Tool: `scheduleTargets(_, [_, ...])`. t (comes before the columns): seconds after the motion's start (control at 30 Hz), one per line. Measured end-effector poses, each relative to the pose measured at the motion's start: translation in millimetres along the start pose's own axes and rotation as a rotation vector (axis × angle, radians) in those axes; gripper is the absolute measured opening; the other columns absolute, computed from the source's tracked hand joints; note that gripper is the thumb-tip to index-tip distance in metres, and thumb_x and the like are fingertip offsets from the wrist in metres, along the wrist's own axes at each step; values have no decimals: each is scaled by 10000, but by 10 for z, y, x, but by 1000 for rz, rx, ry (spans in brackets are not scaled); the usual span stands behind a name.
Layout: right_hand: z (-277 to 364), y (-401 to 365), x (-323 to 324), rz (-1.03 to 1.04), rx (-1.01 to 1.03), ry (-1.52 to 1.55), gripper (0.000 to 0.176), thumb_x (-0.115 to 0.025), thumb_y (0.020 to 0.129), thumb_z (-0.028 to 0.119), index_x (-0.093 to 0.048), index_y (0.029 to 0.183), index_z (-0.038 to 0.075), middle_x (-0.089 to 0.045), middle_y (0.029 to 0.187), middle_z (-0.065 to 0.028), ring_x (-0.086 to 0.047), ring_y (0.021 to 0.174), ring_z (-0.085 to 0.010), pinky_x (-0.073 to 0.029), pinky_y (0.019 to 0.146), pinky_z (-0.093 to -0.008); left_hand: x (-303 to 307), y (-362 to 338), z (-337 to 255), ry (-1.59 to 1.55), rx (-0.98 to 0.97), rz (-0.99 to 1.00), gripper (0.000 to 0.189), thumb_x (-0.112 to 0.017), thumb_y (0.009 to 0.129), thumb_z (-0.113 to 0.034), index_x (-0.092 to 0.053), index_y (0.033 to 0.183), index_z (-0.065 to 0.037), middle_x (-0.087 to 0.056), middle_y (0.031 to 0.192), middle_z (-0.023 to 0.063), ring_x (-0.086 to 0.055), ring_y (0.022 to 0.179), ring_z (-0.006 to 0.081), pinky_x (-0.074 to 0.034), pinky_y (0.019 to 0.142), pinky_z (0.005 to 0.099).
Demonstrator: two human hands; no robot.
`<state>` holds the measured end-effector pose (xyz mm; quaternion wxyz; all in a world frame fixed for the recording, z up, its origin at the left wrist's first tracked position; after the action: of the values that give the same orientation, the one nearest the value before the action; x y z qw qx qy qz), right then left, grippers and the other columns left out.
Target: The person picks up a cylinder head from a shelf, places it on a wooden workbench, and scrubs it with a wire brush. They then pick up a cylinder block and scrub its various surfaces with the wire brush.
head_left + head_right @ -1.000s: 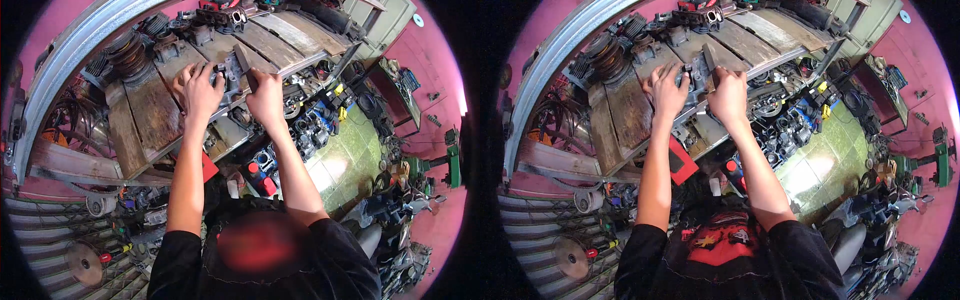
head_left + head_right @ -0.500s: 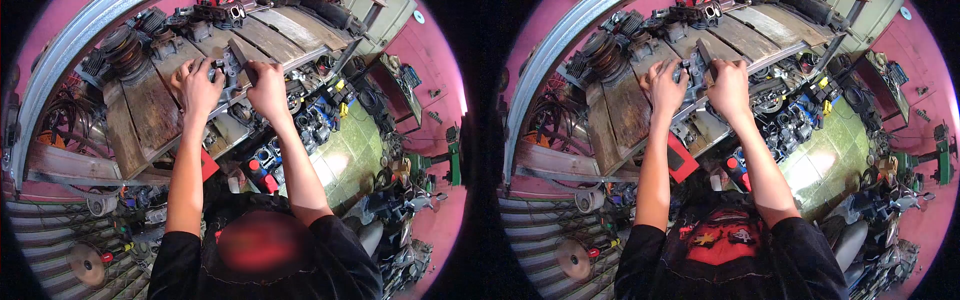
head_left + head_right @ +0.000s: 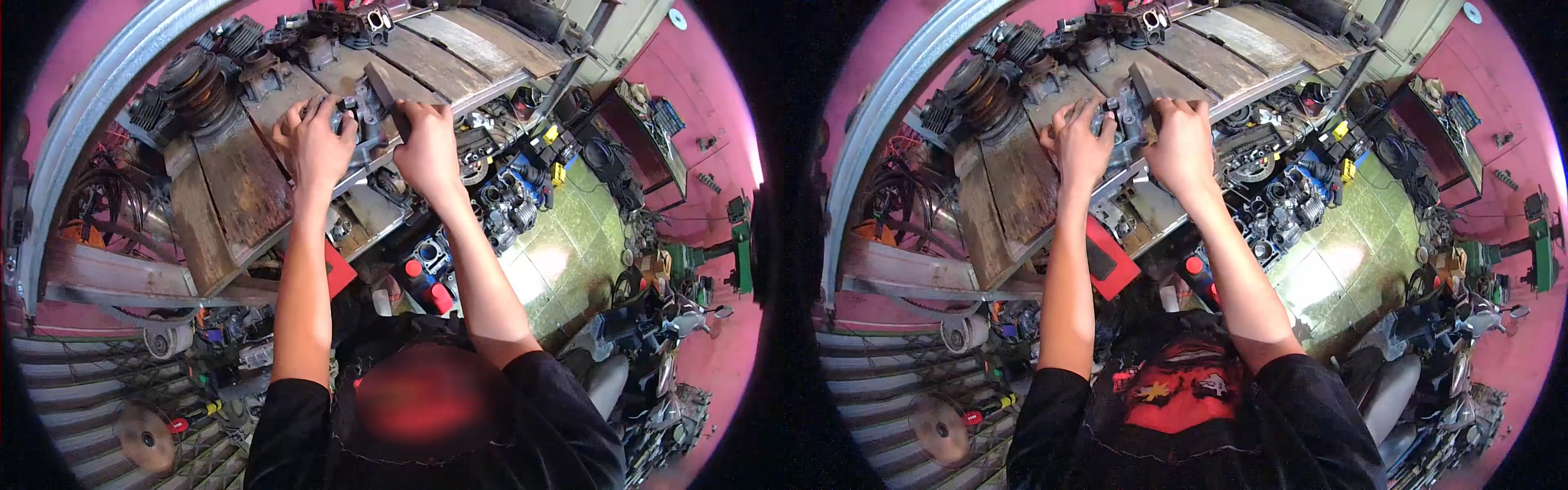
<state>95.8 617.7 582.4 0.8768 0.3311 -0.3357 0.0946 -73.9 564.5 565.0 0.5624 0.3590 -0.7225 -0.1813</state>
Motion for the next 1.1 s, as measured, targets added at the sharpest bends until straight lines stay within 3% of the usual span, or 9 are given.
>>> scheduleTargets(0.1, [160,-215,86,5,72,-131,559,-699,673,-76,-698,1231,-56,-717,1230,-219,-603,1151,-418,-502,1060,-453,-30,11,24,-57,3,-2,356,-704,965,-259,-719,1262,-64,-720,1284,159,-550,1287,388,-381,1128,510])
scheduleTargets(0.27, [287,-842,474,48,43,-97,743,-642,618,-119,-659,1360,-79,-685,1317,-218,-587,1160,-409,-497,1082,-454,-72,19,68,-103,4,-9,349,-705,970,-249,-720,1257,-51,-714,1308,159,-548,1287,392,-397,1123,494])
scheduleTargets(0.53, [124,-57,68,-53,34,-103,451,-703,709,-56,-739,1158,-34,-737,1120,-195,-616,1063,-412,-511,996,-461,-93,42,112,-104,-25,-7,337,-737,962,-266,-736,1245,-83,-725,1315,113,-542,1309,362,-373,1145,485])
scheduleTargets(0.67, [160,-357,124,-24,78,-146,594,-694,674,-86,-703,1266,-42,-712,1299,-212,-607,1173,-428,-511,1073,-467,-135,38,155,-214,-31,-41,340,-739,942,-245,-745,1218,-45,-728,1233,172,-537,1271,411,-398,1128,495])
scheduleTargets(0.8, [216,-832,534,30,40,-102,663,-674,641,-104,-695,1301,-42,-715,1296,-189,-597,1176,-416,-493,1093,-469,-134,42,160,-232,-10,-39,358,-749,953,-257,-746,1228,-28,-732,1240,179,-543,1269,418,-404,1128,493])
scheduleTargets(0.87, [31,-887,608,28,-46,-16,684,-666,651,-103,-702,1327,-8,-740,1192,-193,-596,1162,-407,-486,1082,-460,-67,24,165,-249,-8,-29,365,-757,955,-269,-748,1231,-32,-736,1242,173,-555,1260,412,-407,1127,493])
scheduleTargets(1.0, [-449,-841,467,-53,-244,78,636,-678,692,-70,-716,1323,-3,-751,1148,-216,-612,1139,-411,-474,1086,-448,-69,-5,509,-496,138,-26,376,-777,954,-295,-752,1237,-49,-751,1225,159,-604,1212,384,-428,1102,483])
scheduleTargets(1.07, [-682,-699,292,-30,-228,71,656,-708,719,-25,-720,1370,55,-723,1214,-231,-643,1157,-403,-487,1099,-433,151,-124,504,-346,115,-120,364,-797,944,-276,-753,1236,-63,-760,1188,163,-628,1167,363,-447,1070,464])
scheduleTargets(1.1, [-596,-617,299,-39,-265,82,573,-669,735,-11,-737,1303,9,-760,1154,-243,-619,1145,-435,-445,1105,-444,217,-196,521,-346,146,-148,357,-808,936,-264,-755,1231,-70,-760,1178,168,-630,1159,358,-447,1061,462])
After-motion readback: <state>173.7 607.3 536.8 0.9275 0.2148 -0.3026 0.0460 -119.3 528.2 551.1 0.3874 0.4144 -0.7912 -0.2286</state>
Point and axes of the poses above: each hand's wrist, its own y-axis towards the middle knuckle, its own x-axis out of the back of the hand, z = x × y, the point moved 7 cm from there along y, towards the middle knuckle
